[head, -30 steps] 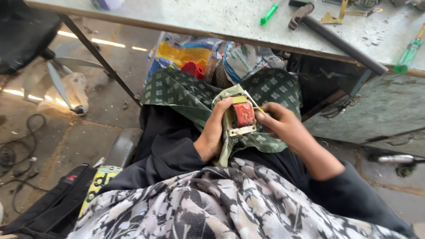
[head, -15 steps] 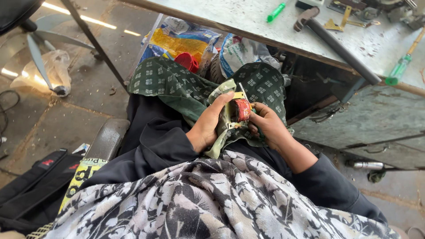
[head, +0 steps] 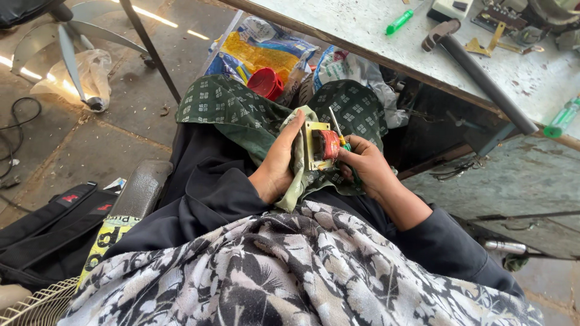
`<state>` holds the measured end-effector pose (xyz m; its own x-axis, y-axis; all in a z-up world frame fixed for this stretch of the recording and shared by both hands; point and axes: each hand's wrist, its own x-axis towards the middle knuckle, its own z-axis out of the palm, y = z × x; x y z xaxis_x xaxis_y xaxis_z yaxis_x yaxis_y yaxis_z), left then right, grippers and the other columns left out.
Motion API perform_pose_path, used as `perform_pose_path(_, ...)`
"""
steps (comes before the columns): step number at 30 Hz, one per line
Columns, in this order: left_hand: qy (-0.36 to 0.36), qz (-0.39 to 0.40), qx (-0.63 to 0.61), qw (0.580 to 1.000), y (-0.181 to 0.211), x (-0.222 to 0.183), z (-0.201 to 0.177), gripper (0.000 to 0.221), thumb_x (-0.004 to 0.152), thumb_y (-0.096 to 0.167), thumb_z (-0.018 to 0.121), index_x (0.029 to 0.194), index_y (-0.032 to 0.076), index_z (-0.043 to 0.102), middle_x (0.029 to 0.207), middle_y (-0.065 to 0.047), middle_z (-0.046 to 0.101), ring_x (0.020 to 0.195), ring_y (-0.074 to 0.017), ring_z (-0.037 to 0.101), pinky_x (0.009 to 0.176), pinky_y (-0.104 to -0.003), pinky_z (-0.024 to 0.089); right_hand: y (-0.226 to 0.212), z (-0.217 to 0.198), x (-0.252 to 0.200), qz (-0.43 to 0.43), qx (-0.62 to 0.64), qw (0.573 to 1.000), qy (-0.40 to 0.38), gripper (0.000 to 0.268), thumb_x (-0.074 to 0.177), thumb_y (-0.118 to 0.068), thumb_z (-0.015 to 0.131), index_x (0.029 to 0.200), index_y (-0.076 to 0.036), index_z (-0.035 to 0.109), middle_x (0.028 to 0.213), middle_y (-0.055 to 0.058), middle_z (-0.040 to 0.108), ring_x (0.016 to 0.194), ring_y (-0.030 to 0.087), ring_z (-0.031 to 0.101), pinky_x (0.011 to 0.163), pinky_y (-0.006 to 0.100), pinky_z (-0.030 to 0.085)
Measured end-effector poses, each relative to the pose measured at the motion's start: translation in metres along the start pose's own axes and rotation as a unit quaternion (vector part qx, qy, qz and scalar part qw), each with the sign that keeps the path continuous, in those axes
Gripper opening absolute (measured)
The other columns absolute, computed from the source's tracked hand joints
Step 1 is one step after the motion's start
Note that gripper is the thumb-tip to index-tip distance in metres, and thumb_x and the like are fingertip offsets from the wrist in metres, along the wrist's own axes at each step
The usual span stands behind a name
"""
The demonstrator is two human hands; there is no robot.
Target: The person disassembles and repairs a transformer by using a screwdriver to remove internal components and scrapings bits of wire with a small blade.
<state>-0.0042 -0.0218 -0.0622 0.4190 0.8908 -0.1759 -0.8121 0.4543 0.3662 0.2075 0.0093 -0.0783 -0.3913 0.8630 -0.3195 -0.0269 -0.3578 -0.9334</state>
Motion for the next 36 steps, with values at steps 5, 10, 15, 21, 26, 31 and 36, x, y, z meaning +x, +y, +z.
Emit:
perform_pose_path(5,0.041,0.01,-0.031,0.999,0.004,-0.005,-0.004,0.063,0.098,0.056,0.056,0.125,-0.001,0.061,0.112,-0.019,0.071,0.095,-0.0285,0.074,0.086,-0.045,0.063,-0.017,-0.004,0.008,0.026,-0.008,1.0,-0.006,0.011,0.096,-0.013,0.068,0.102,-0.005,0.067,0.072,-0.002,0.063,0.049,0.003,0.05,0.044,0.019,0.037)
perform_pose_path(10,0.048,0.09,-0.031,0.994,0.005,0.011,-0.03,0.055,0.099,0.059,0.054,0.117,0.007,0.06,0.111,-0.017,0.07,0.094,-0.0294,0.073,0.083,-0.047,0.063,-0.044,-0.032,0.018,0.029,-0.002,0.999,-0.034,0.009,0.094,-0.012,0.067,0.098,-0.004,0.066,0.07,0.0,0.06,0.046,0.005,0.046,0.042,0.021,0.036)
perform_pose_path(15,0.068,0.139,-0.022,0.988,0.009,0.029,-0.055,0.054,0.098,0.061,0.052,0.115,0.01,0.061,0.107,-0.016,0.07,0.087,-0.031,0.072,0.072,-0.051,0.062,-0.095,-0.056,0.058,-0.074,0.082,0.987,0.115,0.011,0.098,-0.014,0.066,0.101,-0.007,0.059,0.075,0.003,0.057,0.052,0.011,0.053,0.043,0.024,0.037)
perform_pose_path(21,0.012,0.154,-0.031,0.988,0.011,0.022,-0.051,0.073,0.098,0.067,0.045,0.118,-0.002,0.063,0.108,-0.021,0.072,0.085,-0.0339,0.073,0.073,-0.051,0.063,-0.096,-0.051,0.07,-0.142,0.159,0.976,0.036,0.027,0.103,-0.02,0.066,0.126,-0.01,0.056,0.099,0.007,0.066,0.064,0.01,0.053,0.051,0.022,0.04)
perform_pose_path(26,0.043,0.154,-0.031,0.987,0.01,0.01,-0.04,0.078,0.094,0.071,0.045,0.118,0.0,0.064,0.106,-0.019,0.072,0.084,-0.0316,0.072,0.073,-0.049,0.061,-0.062,-0.009,0.02,-0.126,-0.144,0.979,-0.073,0.047,0.098,-0.017,0.065,0.144,-0.012,0.054,0.098,0.006,0.067,0.062,0.009,0.054,0.052,0.024,0.045)
perform_pose_path(31,0.1,0.115,-0.041,0.987,0.012,0.001,-0.035,0.079,0.091,0.076,0.045,0.118,0.003,0.064,0.104,-0.016,0.071,0.083,-0.0288,0.07,0.073,-0.047,0.06,-0.062,0.032,-0.037,-0.085,-0.409,0.895,-0.157,0.063,0.092,-0.007,0.063,0.152,-0.019,0.049,0.105,0.006,0.078,0.062,0.016,0.059,0.057,0.032,0.053)
perform_pose_path(36,0.136,0.078,-0.037,0.987,0.01,-0.001,-0.031,0.081,0.088,0.08,0.046,0.118,0.007,0.063,0.102,-0.012,0.07,0.082,-0.0259,0.068,0.073,-0.044,0.059,-0.068,0.051,-0.045,-0.223,-0.489,0.825,-0.177,0.058,0.097,-0.012,0.064,0.152,-0.015,0.048,0.113,0.014,0.076,0.101,0.018,0.075,0.085,0.034,0.056)
